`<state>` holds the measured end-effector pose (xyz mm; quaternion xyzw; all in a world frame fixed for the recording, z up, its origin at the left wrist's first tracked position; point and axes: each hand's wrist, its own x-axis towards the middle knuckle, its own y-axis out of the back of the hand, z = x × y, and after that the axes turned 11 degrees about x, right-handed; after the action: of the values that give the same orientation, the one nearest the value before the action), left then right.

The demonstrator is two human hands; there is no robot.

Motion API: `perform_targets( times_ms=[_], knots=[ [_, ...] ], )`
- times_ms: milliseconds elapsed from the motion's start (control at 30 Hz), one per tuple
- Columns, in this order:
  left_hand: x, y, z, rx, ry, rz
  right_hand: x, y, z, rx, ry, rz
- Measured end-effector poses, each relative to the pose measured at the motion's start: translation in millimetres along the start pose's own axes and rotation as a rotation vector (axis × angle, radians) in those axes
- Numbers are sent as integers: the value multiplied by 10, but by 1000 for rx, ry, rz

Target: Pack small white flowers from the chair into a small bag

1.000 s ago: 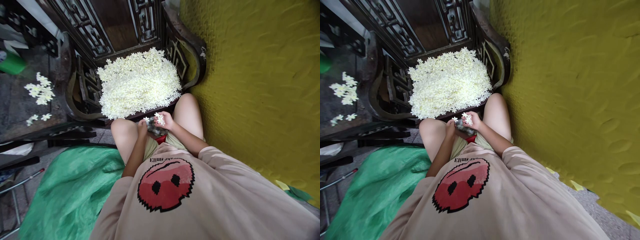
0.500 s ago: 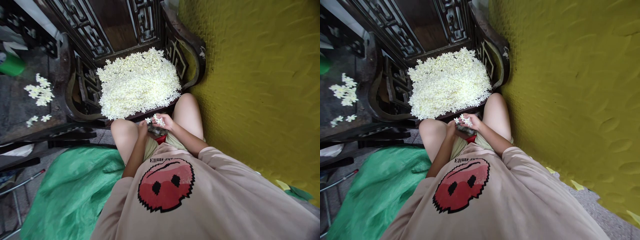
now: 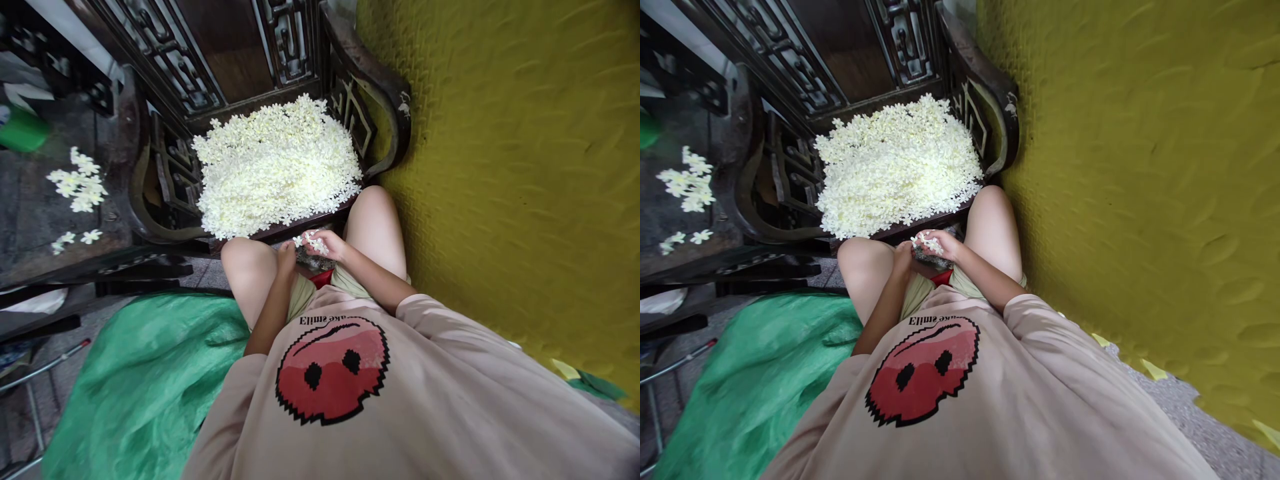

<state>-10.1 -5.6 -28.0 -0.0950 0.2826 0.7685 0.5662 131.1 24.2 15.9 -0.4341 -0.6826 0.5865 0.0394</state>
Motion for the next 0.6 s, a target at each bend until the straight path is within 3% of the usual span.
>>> perform_targets(
  times_ms=[200, 600],
  knots=[
    [28, 0, -29, 9, 10, 0, 32, 26, 33, -70, 27, 36],
    [9, -4, 11, -24, 28, 0, -41, -55, 54, -82, 64, -43]
  ],
)
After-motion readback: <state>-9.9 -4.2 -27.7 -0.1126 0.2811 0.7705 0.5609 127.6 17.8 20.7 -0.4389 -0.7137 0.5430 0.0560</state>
